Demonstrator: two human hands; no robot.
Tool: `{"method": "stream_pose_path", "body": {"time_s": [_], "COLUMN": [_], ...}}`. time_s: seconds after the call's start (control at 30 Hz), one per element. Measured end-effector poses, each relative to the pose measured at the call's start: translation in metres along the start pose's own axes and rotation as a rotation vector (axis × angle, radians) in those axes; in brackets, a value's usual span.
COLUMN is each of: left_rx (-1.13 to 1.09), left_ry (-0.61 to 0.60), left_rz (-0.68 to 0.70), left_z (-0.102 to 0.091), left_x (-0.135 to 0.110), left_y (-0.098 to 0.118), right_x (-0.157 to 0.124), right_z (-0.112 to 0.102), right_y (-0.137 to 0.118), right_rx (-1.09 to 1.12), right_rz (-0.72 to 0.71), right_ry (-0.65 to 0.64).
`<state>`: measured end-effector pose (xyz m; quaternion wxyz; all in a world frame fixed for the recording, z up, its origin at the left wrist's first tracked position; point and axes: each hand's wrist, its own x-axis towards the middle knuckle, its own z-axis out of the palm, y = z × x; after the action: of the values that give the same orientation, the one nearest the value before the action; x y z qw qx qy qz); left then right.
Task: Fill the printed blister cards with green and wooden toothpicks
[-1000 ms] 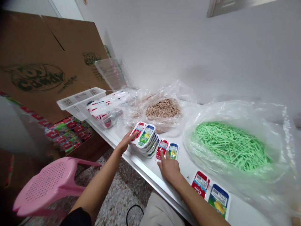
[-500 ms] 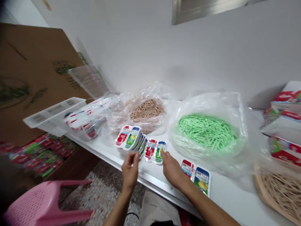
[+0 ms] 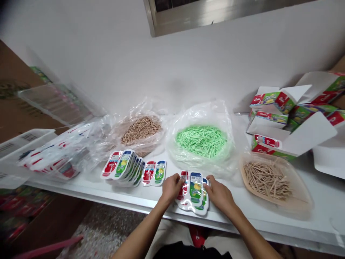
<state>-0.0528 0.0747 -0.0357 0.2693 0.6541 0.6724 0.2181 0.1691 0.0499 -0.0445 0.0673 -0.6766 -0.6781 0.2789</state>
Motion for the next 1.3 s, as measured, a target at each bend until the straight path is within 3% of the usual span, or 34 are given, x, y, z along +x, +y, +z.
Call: {"method": "stream_pose_path", "body": {"time_s": [0.13, 0.2, 0.3, 0.37, 0.47, 0.53, 0.67, 0.9, 1.1, 1.17, 1.23, 1.3], "left_rx": [-0.015, -0.231, -0.806, -1.055, -1.142, -1.095, -1.044, -1.098, -0.888, -0.638, -0.395, -0.354], "left_ry": [0.078, 0.048, -0.152, -0.3, -0.469, -0.478, -0.331, -0.241, -0.172, -0.051, 0.182, 0.324], "left_rz": [0.059, 0.06, -0.022, -0.075, -0.129, -0.147, -0.142, -0.157, -0.18, -0.145, -0.06, 0.029], "left_z": [-0.014, -0.021, -0.034, -0.042, -0.051, -0.051, -0.043, -0.034, -0.017, -0.016, -0.021, -0.03], "left_x": [-0.014, -0.019, -0.022, -0.022, -0.023, -0.023, -0.023, -0.02, -0.012, -0.012, -0.014, -0.013], "left_y": [0.006, 0.011, 0.019, 0.024, 0.033, 0.038, 0.047, 0.065, 0.044, 0.036, 0.035, 0.041], "right_x": [-0.001, 0.0, 0.001, 0.0, -0.004, -0.007, -0.011, -0.009, 0.008, 0.009, 0.006, -0.001], "right_z": [-0.002, -0.006, -0.014, -0.02, -0.03, -0.037, -0.047, -0.049, -0.032, -0.03, -0.034, -0.043], "right_y": [-0.007, -0.013, -0.025, -0.033, -0.039, -0.039, -0.034, -0.03, -0.013, -0.007, -0.006, -0.01], "right_rx": [0.082, 0.284, 0.746, 0.984, 1.091, 1.064, 0.973, 0.881, 0.664, 0.656, 0.651, 0.677], "right_rz": [0.004, -0.018, -0.134, -0.231, -0.282, -0.284, -0.318, -0.309, -0.213, -0.201, -0.201, -0.234], "right_ry": [0.155, 0.18, -0.022, -0.18, -0.239, -0.222, -0.168, -0.077, -0.046, -0.042, -0.033, -0.055]}}
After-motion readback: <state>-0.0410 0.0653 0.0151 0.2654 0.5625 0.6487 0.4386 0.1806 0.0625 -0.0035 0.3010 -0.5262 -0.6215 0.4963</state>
